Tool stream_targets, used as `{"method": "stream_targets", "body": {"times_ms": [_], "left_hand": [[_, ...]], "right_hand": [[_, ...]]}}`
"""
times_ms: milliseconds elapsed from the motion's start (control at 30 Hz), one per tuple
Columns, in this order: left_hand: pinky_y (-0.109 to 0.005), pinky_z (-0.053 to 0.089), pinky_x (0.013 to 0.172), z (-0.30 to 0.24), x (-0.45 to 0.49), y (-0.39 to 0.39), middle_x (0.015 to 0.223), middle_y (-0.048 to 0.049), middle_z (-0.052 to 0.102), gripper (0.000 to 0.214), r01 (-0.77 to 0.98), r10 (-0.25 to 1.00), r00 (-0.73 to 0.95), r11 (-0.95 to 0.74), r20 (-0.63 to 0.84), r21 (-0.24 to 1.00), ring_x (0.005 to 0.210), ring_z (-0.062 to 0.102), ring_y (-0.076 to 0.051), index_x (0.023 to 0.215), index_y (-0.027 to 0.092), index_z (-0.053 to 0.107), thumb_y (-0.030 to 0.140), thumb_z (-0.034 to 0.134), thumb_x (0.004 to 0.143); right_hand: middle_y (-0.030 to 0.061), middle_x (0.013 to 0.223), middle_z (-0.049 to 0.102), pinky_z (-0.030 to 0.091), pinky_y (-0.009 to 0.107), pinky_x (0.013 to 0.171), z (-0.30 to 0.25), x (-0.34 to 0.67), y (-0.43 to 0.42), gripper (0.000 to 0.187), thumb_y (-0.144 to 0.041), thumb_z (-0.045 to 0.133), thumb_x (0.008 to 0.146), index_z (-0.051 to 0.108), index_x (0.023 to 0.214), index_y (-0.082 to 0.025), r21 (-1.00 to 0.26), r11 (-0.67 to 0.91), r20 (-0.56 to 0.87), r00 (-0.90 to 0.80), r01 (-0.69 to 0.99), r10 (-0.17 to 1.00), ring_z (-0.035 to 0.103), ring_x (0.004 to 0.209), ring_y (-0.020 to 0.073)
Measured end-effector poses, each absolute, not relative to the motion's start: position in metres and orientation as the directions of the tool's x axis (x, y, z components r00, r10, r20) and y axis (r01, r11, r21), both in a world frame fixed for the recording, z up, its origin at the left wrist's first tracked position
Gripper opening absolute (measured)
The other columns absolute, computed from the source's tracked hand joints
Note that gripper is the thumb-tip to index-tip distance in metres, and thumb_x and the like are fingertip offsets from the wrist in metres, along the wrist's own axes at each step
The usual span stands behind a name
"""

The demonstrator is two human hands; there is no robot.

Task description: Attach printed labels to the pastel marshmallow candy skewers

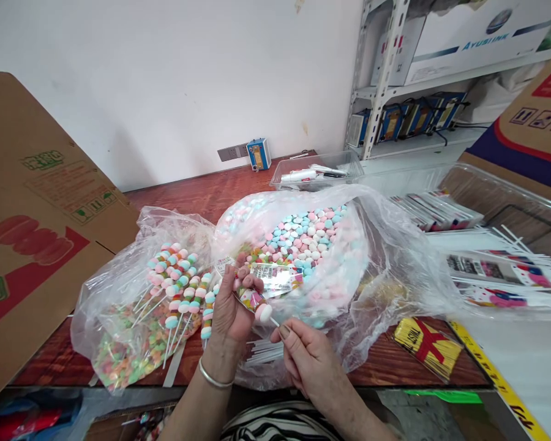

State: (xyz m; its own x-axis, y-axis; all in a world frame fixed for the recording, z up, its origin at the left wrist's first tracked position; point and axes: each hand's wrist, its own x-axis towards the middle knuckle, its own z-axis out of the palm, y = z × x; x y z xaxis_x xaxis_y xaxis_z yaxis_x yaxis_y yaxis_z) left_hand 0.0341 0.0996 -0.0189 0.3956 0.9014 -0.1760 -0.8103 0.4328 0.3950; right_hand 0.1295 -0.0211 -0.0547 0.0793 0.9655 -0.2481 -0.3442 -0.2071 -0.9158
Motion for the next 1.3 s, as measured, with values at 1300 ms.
{"method": "stream_targets", "body": {"times_ms": [1300], "left_hand": [[-0.021, 0.051, 0.054, -0.043, 0.035, 0.092, 0.074, -0.0016, 0.066, 0.029, -0.645, 0.829, 0.402, 0.558, -0.389, 0.522, 0.062, 0.062, -0.011, 0.096, 0.012, 0.068, 0.032, 0.076, 0.077]], "right_hand": [[-0.0136, 0.042, 0.035, 0.034, 0.02, 0.036, -0.058, 0.129, -0.026, 0.039, -0.058, 0.054, 0.089, 0.055, 0.087, -0.019, -0.908, -0.177, -0.275, 0.22, -0.381, 0.936, 0.024, 0.029, 0.0046]]}}
